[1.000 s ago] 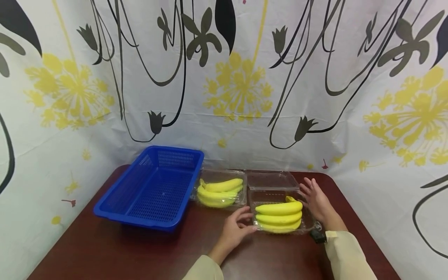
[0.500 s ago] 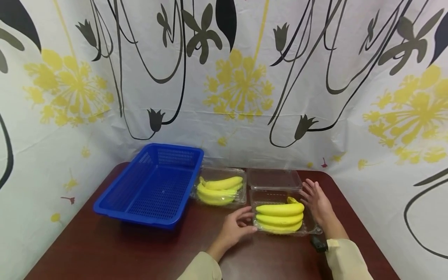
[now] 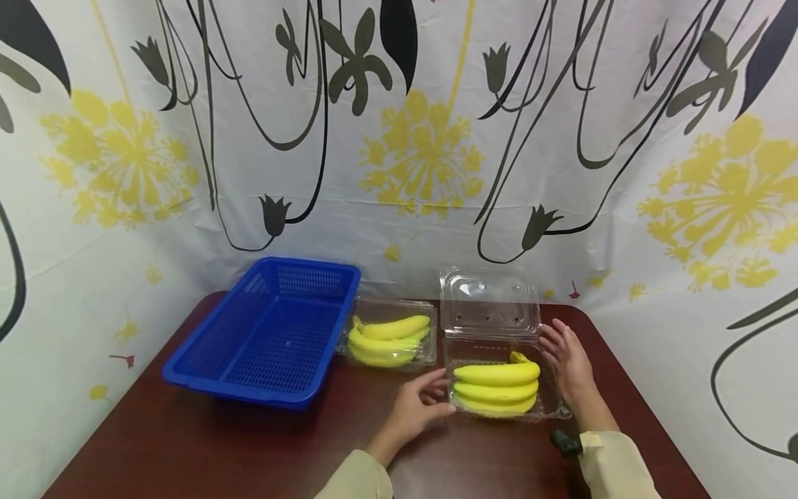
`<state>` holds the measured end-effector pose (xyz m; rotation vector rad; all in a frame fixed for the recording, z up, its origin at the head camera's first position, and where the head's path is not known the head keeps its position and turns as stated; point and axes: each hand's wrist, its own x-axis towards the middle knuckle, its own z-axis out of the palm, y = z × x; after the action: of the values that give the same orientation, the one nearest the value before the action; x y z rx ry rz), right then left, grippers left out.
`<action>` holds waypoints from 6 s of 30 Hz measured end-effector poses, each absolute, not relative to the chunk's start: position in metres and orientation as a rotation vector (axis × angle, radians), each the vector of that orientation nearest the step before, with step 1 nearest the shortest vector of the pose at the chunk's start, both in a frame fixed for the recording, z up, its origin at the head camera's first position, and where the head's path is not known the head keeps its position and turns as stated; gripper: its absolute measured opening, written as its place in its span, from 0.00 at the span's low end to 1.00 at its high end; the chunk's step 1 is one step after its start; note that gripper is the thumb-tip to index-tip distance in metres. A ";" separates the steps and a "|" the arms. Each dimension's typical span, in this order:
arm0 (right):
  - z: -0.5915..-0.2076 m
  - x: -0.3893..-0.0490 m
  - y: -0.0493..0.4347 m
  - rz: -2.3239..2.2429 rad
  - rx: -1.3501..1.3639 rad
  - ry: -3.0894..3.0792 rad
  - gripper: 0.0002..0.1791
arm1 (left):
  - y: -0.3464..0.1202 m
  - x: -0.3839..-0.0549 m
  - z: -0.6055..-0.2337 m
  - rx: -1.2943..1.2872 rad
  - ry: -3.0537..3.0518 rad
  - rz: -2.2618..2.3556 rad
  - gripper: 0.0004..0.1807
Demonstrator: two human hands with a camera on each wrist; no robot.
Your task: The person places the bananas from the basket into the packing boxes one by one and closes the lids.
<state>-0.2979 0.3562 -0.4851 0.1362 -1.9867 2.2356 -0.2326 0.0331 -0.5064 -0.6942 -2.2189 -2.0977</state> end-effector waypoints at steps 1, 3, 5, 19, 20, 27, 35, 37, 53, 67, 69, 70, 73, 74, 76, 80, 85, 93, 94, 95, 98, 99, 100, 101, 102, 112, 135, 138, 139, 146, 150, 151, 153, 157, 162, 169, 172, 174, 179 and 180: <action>-0.485 -0.298 0.356 2.219 0.133 -1.980 0.26 | 0.033 -0.233 -0.506 -0.692 -2.220 -2.096 0.33; -0.485 -0.297 0.356 2.191 0.123 -1.968 0.23 | 0.033 -0.233 -0.505 -0.687 -2.222 -2.095 0.33; -0.485 -0.297 0.356 2.188 0.120 -1.946 0.21 | 0.033 -0.233 -0.505 -0.684 -2.223 -2.096 0.33; -0.486 -0.297 0.355 2.154 0.016 -1.816 0.22 | 0.032 -0.233 -0.503 -0.623 -2.244 -2.108 0.33; -0.486 -0.297 0.355 2.154 0.016 -1.811 0.23 | 0.032 -0.233 -0.503 -0.621 -2.246 -2.109 0.33; -0.486 -0.298 0.355 2.181 -0.060 -1.755 0.26 | 0.036 -0.243 -0.520 -0.596 -2.256 -2.117 0.34; -0.481 -0.294 0.351 2.240 -0.113 -1.643 0.22 | 0.033 -0.233 -0.505 -0.605 -2.212 -2.155 0.34; -0.480 -0.293 0.351 2.252 -0.153 -1.623 0.23 | 0.034 -0.236 -0.509 -0.604 -2.203 -2.147 0.35; -0.485 -0.274 0.363 2.408 0.158 -1.562 0.22 | 0.036 -0.248 -0.537 -0.655 -2.147 -2.142 0.37; -0.485 -0.224 0.335 1.824 -0.488 -2.104 0.25 | 0.035 -0.242 -0.533 -0.661 -2.188 -2.208 0.41; -0.486 -0.219 0.329 1.726 -0.567 -2.158 0.28 | 0.036 -0.242 -0.531 -0.665 -2.191 -2.209 0.40; -0.487 -0.218 0.326 1.686 -0.594 -2.169 0.28 | 0.036 -0.242 -0.529 -0.662 -2.190 -2.214 0.39; -0.493 -0.215 0.318 1.618 -0.620 -2.145 0.28 | 0.037 -0.238 -0.516 -0.615 -2.188 -2.258 0.34; -0.495 -0.215 0.316 1.599 -0.618 -2.132 0.27 | 0.038 -0.236 -0.511 -0.596 -2.180 -2.279 0.32; -0.499 -0.214 0.312 1.586 -0.598 -2.102 0.26 | 0.040 -0.232 -0.499 -0.541 -2.169 -2.315 0.29; -0.505 -0.217 0.308 1.592 -0.575 -2.043 0.26 | 0.048 -0.230 -0.488 -0.420 -2.158 -2.322 0.26; -0.510 -0.225 0.305 1.602 -0.565 -1.986 0.25 | 0.059 -0.241 -0.499 -0.290 -2.172 -2.276 0.27; -0.514 -0.235 0.293 1.626 -0.510 -1.865 0.21 | 0.063 -0.255 -0.501 -0.200 -2.238 -2.159 0.27; -0.515 -0.236 0.291 1.644 -0.496 -1.841 0.21 | 0.063 -0.255 -0.500 -0.185 -2.245 -2.145 0.26; -0.516 -0.237 0.289 1.662 -0.480 -1.816 0.20 | 0.062 -0.256 -0.500 -0.170 -2.250 -2.133 0.25; -0.519 -0.240 0.285 1.704 -0.447 -1.756 0.19 | 0.062 -0.257 -0.498 -0.135 -2.259 -2.110 0.20; -0.519 -0.241 0.284 1.710 -0.442 -1.746 0.19 | 0.062 -0.257 -0.497 -0.129 -2.263 -2.101 0.19; -0.520 -0.242 0.284 1.706 -0.437 -1.743 0.19 | 0.061 -0.257 -0.497 -0.129 -2.269 -2.087 0.19; -0.520 -0.242 0.283 1.699 -0.433 -1.743 0.19 | 0.061 -0.258 -0.497 -0.128 -2.277 -2.077 0.19; -0.520 -0.243 0.283 1.691 -0.430 -1.746 0.19 | 0.062 -0.258 -0.497 -0.128 -2.286 -2.072 0.20; -0.528 -0.248 0.288 1.648 -0.468 -1.781 0.20 | 0.065 -0.260 -0.500 -0.074 -2.219 -2.298 0.27; -0.530 -0.245 0.289 1.540 -0.466 -1.850 0.21 | 0.072 -0.260 -0.494 0.037 -2.153 -2.469 0.33; -0.530 -0.245 0.290 1.550 -0.496 -1.841 0.21 | 0.072 -0.259 -0.495 0.028 -2.154 -2.470 0.33; -0.529 -0.244 0.290 1.571 -0.501 -1.830 0.21 | 0.073 -0.259 -0.495 0.027 -2.157 -2.470 0.33; -0.514 -0.234 0.285 1.724 -0.451 -1.784 0.20 | 0.074 -0.258 -0.496 0.078 -2.171 -2.445 0.34; -0.511 -0.232 0.284 1.786 -0.428 -1.750 0.19 | 0.075 -0.257 -0.495 0.074 -2.182 -2.426 0.34; -0.513 -0.233 0.285 1.804 -0.430 -1.737 0.19 | 0.075 -0.257 -0.495 0.069 -2.187 -2.423 0.34; -0.519 -0.237 0.289 1.838 -0.436 -1.720 0.19 | 0.075 -0.257 -0.495 0.063 -2.192 -2.424 0.34; -0.527 -0.242 0.295 1.903 -0.438 -1.719 0.19 | 0.075 -0.257 -0.496 0.043 -2.194 -2.426 0.34; -0.527 -0.242 0.297 1.987 -0.420 -1.699 0.19 | 0.075 -0.256 -0.497 0.047 -2.190 -2.426 0.34; -0.528 -0.240 0.298 1.939 -0.418 -1.731 0.17 | 0.075 -0.257 -0.497 0.040 -2.208 -2.401 0.34; -0.530 -0.240 0.298 1.908 -0.407 -1.759 0.18 | 0.074 -0.259 -0.498 -0.010 -2.251 -2.330 0.33; -0.531 -0.239 0.298 1.899 -0.394 -1.765 0.20 | 0.072 -0.259 -0.500 -0.055 -2.280 -2.274 0.32; -0.531 -0.239 0.296 1.883 -0.312 -1.747 0.24 | 0.070 -0.262 -0.504 -0.145 -2.289 -2.211 0.28; -0.531 -0.239 0.296 1.883 -0.286 -1.742 0.25 | 0.070 -0.262 -0.504 -0.154 -2.275 -2.217 0.28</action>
<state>-0.2390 0.2958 -0.5311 -0.2859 -1.7419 1.8833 -0.2620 0.0703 -0.5040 -0.1536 -2.2752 -2.2168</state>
